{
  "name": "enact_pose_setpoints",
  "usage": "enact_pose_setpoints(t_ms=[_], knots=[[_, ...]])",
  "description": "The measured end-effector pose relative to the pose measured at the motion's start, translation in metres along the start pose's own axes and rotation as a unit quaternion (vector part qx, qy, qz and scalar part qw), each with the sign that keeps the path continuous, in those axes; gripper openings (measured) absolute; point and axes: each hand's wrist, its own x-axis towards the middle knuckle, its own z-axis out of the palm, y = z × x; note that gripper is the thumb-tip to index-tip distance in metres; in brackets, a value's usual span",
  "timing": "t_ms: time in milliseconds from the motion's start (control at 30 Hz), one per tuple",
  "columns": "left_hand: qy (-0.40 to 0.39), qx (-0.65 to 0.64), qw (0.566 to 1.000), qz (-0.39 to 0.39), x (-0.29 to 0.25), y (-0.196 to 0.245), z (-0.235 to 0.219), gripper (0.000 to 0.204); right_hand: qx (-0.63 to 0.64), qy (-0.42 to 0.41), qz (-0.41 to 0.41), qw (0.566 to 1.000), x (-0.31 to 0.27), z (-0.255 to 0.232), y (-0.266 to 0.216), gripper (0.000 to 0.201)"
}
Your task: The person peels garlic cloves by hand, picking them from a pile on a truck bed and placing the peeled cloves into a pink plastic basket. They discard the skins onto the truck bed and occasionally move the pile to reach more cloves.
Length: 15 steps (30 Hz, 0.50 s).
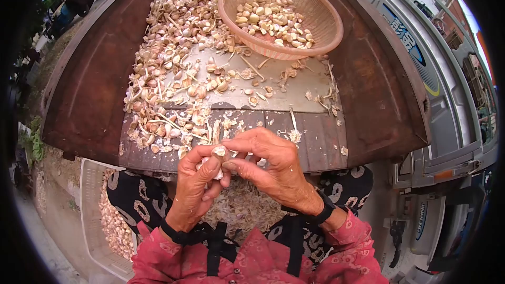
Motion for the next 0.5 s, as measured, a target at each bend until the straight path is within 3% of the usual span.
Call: enact_pose_setpoints(t_ms=[33,100,167,200,233,267,300,333,433,500], knots=[[0.004,0.003,1.0,-0.001,-0.013,0.006,0.006,0.024,-0.003,0.016,-0.055,0.998,-0.003,-0.001,-0.014,0.033],[-0.108,0.047,0.989,0.092,-0.039,0.018,0.018,0.03,-0.013,0.014,-0.159,0.987,-0.012,-0.006,-0.049,0.045],[-0.244,0.178,0.923,0.238,-0.057,0.044,0.036,0.017,0.071,-0.01,-0.239,0.968,-0.025,-0.009,-0.083,0.032],[-0.304,0.163,0.936,-0.072,-0.067,0.077,0.045,0.01,0.137,-0.062,-0.198,0.969,-0.038,-0.017,-0.091,0.027],[-0.332,0.13,0.856,-0.375,-0.072,0.101,0.05,0.007,0.07,0.145,-0.411,0.898,-0.023,0.022,-0.097,0.019],[-0.331,0.129,0.856,-0.375,-0.076,0.091,0.05,0.007,0.081,0.044,-0.299,0.95,-0.046,0.005,-0.121,0.016],[-0.379,0.116,0.916,-0.053,-0.082,0.072,0.051,0.007,0.081,0.043,-0.297,0.95,-0.048,0.007,-0.125,0.016],[-0.386,0.09,0.876,0.274,-0.088,0.059,0.051,0.008,0.099,0.068,-0.298,0.947,-0.048,0.012,-0.129,0.015],[-0.344,0.091,0.88,0.315,-0.098,0.055,0.056,0.017,0.136,0.12,-0.294,0.938,-0.045,0.038,-0.135,0.013],[-0.344,0.109,0.866,0.345,-0.104,0.051,0.053,0.018,0.186,0.253,-0.333,0.889,-0.044,0.059,-0.13,0.014]])
